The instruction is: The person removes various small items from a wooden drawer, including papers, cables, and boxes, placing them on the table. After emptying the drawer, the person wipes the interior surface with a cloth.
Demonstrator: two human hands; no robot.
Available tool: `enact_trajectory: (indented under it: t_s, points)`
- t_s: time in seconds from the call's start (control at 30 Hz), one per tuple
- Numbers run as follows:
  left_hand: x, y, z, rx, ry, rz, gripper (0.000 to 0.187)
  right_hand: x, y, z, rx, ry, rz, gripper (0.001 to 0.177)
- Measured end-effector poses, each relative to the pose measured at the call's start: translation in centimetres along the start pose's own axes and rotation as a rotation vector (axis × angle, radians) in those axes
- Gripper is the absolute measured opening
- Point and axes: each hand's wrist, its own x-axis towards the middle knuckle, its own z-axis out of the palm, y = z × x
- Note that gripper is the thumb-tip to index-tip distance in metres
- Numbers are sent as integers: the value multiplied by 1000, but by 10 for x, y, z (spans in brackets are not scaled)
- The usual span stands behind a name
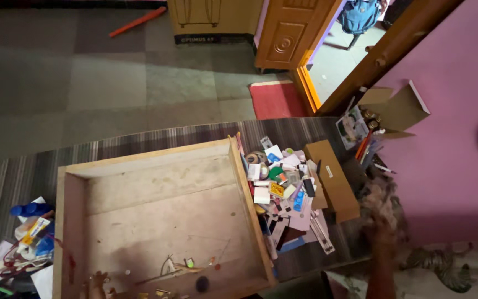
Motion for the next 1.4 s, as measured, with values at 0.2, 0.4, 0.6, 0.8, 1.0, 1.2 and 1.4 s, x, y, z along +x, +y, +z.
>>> enact_trajectory:
  t_s: [0.2, 0.4, 0.6, 0.8, 1.0, 1.2, 1.4]
  points:
    - [-34, 76, -69, -374, 398, 345, 55, -9, -43, -25, 327, 21, -65, 55]
    - [-36, 222, -164, -738, 78, 513, 57, -75, -149, -63, 799, -164, -177, 54]
    - [-27, 299, -206, -1362, -563, 594, 73, -199, -242, -46, 1050, -701, -219, 54]
    - [21, 271, -117, -1648, -691, 311, 64, -315, -295, 120, 557, -491, -719, 40]
    - [78, 224, -22, -957, -427, 525, 31, -352, -264, 216, 19, -614, -729, 67]
    - [111, 244, -56, -361, 42, 894, 51, -358, -309, 292, -314, -585, -630, 84]
    - [216, 247, -129, -72, 124, 1034, 55, -297, -276, 349, 330, -127, -552, 34]
